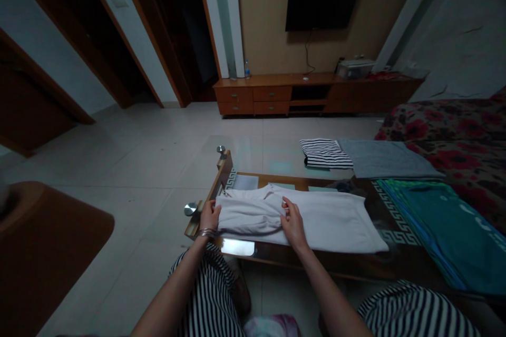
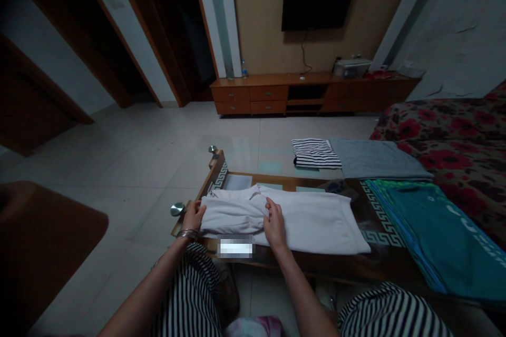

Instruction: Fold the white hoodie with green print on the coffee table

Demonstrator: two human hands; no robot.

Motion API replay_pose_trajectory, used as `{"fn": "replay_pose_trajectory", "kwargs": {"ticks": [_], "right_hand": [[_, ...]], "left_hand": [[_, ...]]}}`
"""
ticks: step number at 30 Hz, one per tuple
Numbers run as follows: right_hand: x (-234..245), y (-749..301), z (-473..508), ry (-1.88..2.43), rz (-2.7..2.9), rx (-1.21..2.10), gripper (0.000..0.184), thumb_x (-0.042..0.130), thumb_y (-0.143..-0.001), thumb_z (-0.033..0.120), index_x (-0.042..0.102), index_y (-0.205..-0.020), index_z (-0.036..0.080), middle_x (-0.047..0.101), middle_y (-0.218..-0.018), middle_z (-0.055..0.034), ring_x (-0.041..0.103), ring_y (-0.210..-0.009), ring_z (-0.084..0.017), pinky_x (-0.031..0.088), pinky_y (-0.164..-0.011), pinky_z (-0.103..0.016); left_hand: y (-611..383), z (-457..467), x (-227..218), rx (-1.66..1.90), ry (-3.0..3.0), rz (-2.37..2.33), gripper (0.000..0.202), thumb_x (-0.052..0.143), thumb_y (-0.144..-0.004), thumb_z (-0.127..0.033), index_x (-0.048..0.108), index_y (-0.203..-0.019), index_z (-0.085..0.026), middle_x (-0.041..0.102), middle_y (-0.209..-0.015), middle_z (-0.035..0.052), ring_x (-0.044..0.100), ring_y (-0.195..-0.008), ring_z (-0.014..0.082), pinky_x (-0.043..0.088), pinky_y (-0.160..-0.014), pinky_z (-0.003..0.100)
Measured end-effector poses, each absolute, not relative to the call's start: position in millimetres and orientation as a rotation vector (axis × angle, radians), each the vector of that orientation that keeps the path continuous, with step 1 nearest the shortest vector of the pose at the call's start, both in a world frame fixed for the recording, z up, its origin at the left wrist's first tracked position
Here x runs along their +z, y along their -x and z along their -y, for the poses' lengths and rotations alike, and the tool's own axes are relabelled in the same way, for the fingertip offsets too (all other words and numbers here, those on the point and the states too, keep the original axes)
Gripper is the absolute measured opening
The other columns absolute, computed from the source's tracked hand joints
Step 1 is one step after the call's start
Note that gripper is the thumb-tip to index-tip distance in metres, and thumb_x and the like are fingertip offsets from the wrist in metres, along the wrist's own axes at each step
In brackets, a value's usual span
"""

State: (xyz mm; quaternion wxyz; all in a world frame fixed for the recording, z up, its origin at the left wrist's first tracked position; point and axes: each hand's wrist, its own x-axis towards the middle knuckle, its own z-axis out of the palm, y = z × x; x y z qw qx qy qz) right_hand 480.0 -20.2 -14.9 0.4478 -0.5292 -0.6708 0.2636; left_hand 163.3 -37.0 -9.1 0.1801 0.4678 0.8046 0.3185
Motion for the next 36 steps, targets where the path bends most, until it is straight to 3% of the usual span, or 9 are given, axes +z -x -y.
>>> {"fn": "replay_pose_trajectory", "kwargs": {"ticks": [5, 13, 17, 20, 23, 25, 30, 36], "right_hand": [[18.0, -465.4, 38.9, 1.281, 2.03, 0.421, 0.032, 0.05, -0.082, 0.013, 0.061, -0.111, 0.018, 0.053, -0.113, -0.0117, 0.047, -0.106, -0.025, 0.04, -0.093, -0.04], [20.6, -439.9, 66.2, 1.123, 2.552, 0.584, 0.009, 0.057, -0.087, 0.021, 0.065, -0.089, 0.019, 0.062, -0.094, -0.0052, 0.052, -0.094, -0.019, 0.039, -0.083, -0.03], [24.4, -466.8, 40.6, 1.351, 2.378, 0.639, 0.029, 0.045, -0.094, 0.032, 0.065, -0.078, 0.018, 0.064, -0.084, -0.0052, 0.056, -0.085, -0.017, 0.039, -0.078, -0.026], [28.6, -473.9, 2.2, 1.671, 2.06, 0.508, 0.033, 0.039, -0.096, 0.033, 0.065, -0.088, 0.016, 0.066, -0.095, -0.0099, 0.057, -0.092, -0.019, 0.038, -0.083, -0.028], [22.2, -468.1, -32.1, 1.821, 1.88, 0.583, 0.032, 0.05, -0.089, 0.035, 0.061, -0.11, 0.013, 0.065, -0.106, -0.0138, 0.058, -0.098, -0.022, 0.04, -0.083, -0.029], [12.2, -463.7, -44.8, 1.796, 1.83, 0.746, 0.041, 0.057, -0.083, 0.03, 0.055, -0.12, 0.013, 0.066, -0.102, -0.0114, 0.06, -0.093, -0.021, 0.042, -0.078, -0.028], [-9.3, -470.0, -45.3, 1.655, 1.688, 0.794, 0.042, 0.051, -0.085, 0.029, 0.051, -0.124, 0.013, 0.067, -0.092, -0.007, 0.062, -0.083, -0.019, 0.045, -0.077, -0.029], [9.7, -467.8, -16.3, 1.582, 1.869, 0.32, 0.036, 0.047, -0.091, 0.033, 0.057, -0.12, 0.013, 0.061, -0.115, -0.0144, 0.052, -0.11, -0.025, 0.038, -0.097, -0.039]], "left_hand": [[-155.1, 30.3, -16.5, 0.886, -1.329, -2.243, 0.033, 0.051, -0.084, -0.037, 0.058, -0.102, -0.01, 0.063, -0.085, 0.007, 0.061, -0.079, 0.0195, 0.048, -0.075, 0.03], [-163.5, 30.9, -14.3, 0.851, -1.359, -2.3, 0.033, 0.052, -0.086, -0.027, 0.051, -0.114, -0.011, 0.061, -0.111, 0.0157, 0.059, -0.103, 0.0242, 0.044, -0.091, 0.035], [-167.9, 33.0, -11.0, 0.851, -1.334, -2.289, 0.037, 0.052, -0.087, -0.028, 0.048, -0.119, -0.01, 0.06, -0.114, 0.0173, 0.058, -0.107, 0.0257, 0.044, -0.093, 0.037], [-173.0, 36.9, -9.0, 0.872, -1.331, -2.255, 0.051, 0.054, -0.086, -0.033, 0.041, -0.128, -0.007, 0.055, -0.124, 0.0199, 0.054, -0.115, 0.0266, 0.042, -0.098, 0.038], [-177.0, 45.3, -9.7, 0.929, -1.461, -2.136, 0.076, 0.064, -0.077, -0.034, 0.03, -0.138, -0.007, 0.041, -0.139, 0.0211, 0.042, -0.128, 0.0288, 0.034, -0.107, 0.041], [-176.5, 51.6, -11.4, 0.959, -1.571, -2.04, 0.084, 0.067, -0.072, -0.03, 0.026, -0.142, -0.009, 0.037, -0.143, 0.0195, 0.036, -0.132, 0.0299, 0.03, -0.11, 0.043], [-171.1, 60.2, -14.2, 0.948, -1.678, -1.954, 0.081, 0.061, -0.073, -0.026, 0.027, -0.145, -0.012, 0.041, -0.14, 0.0161, 0.036, -0.132, 0.0288, 0.031, -0.11, 0.043], [-184.0, 56.5, -6.3, 0.801, -1.634, -2.203, 0.073, 0.054, -0.083, -0.037, 0.027, -0.145, -0.009, 0.044, -0.132, 0.0178, 0.039, -0.128, 0.0291, 0.032, -0.108, 0.043]]}}
